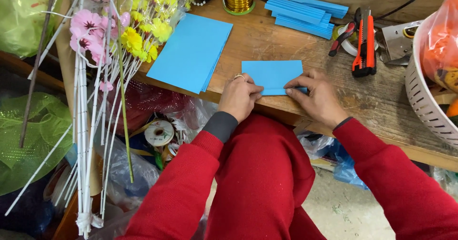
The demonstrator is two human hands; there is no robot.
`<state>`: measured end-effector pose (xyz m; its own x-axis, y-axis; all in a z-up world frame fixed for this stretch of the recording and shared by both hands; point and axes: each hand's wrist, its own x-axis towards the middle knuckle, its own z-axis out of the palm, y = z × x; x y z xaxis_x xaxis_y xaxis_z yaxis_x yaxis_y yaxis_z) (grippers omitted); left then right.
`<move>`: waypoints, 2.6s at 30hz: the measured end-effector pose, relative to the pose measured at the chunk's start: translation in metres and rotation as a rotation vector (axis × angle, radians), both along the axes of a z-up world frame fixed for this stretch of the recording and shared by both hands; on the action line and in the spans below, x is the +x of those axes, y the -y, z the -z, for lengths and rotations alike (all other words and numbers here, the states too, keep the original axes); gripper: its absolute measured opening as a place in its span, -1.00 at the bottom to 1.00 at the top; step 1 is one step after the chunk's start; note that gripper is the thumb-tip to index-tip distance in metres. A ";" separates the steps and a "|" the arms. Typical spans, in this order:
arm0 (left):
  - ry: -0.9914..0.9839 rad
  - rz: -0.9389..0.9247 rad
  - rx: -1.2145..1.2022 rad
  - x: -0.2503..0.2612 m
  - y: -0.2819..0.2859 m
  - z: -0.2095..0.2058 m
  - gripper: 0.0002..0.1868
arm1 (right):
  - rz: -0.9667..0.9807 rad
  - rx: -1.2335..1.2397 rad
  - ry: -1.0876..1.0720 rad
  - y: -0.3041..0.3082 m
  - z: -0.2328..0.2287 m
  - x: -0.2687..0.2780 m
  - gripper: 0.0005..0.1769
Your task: Folding small rectangular pieces of blue paper into narrow strips at a workspace.
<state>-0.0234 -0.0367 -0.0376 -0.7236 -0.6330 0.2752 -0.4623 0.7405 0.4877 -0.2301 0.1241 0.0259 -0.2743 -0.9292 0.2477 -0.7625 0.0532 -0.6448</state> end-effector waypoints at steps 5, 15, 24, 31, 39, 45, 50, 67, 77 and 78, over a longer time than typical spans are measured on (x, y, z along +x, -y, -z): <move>0.053 -0.036 0.036 -0.006 0.005 0.004 -0.79 | -0.051 -0.116 -0.339 -0.009 -0.005 0.018 -0.70; 0.136 -0.024 0.060 -0.008 0.003 -0.015 -0.81 | -0.180 -0.206 -0.675 -0.009 -0.003 0.036 -0.67; 0.158 -0.002 0.054 -0.004 0.002 -0.026 -0.82 | -0.125 -0.142 -0.686 -0.022 -0.006 0.011 -0.72; 0.237 0.015 -0.055 -0.008 0.003 -0.015 -0.83 | -0.064 -0.107 -0.649 -0.046 0.000 -0.020 -0.69; 0.388 0.458 0.309 -0.014 -0.083 -0.123 0.10 | -0.037 -0.045 -0.566 -0.048 0.006 -0.013 -0.67; 0.521 0.508 0.344 -0.009 -0.064 -0.109 0.11 | -0.027 -0.036 -0.581 -0.050 0.005 -0.012 -0.69; 0.527 0.449 0.325 0.037 -0.051 -0.124 -0.10 | -0.038 -0.029 -0.562 -0.053 0.005 -0.015 -0.67; -0.177 -0.402 0.534 0.078 -0.069 -0.074 -0.32 | 0.053 -0.045 -0.198 0.012 0.022 0.019 -0.68; -0.243 -0.303 0.337 0.006 -0.086 -0.136 -0.09 | 0.045 -0.186 0.824 -0.004 -0.038 0.099 -0.71; -0.240 -0.338 0.028 0.003 -0.084 -0.131 -0.35 | 0.052 -0.214 0.740 -0.006 -0.039 0.093 -0.65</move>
<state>-0.0204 0.0475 0.0936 -0.3916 -0.8334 0.3900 -0.5478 0.5517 0.6289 -0.1375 0.1298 0.0650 -0.4805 -0.8631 0.1555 -0.1288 -0.1059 -0.9860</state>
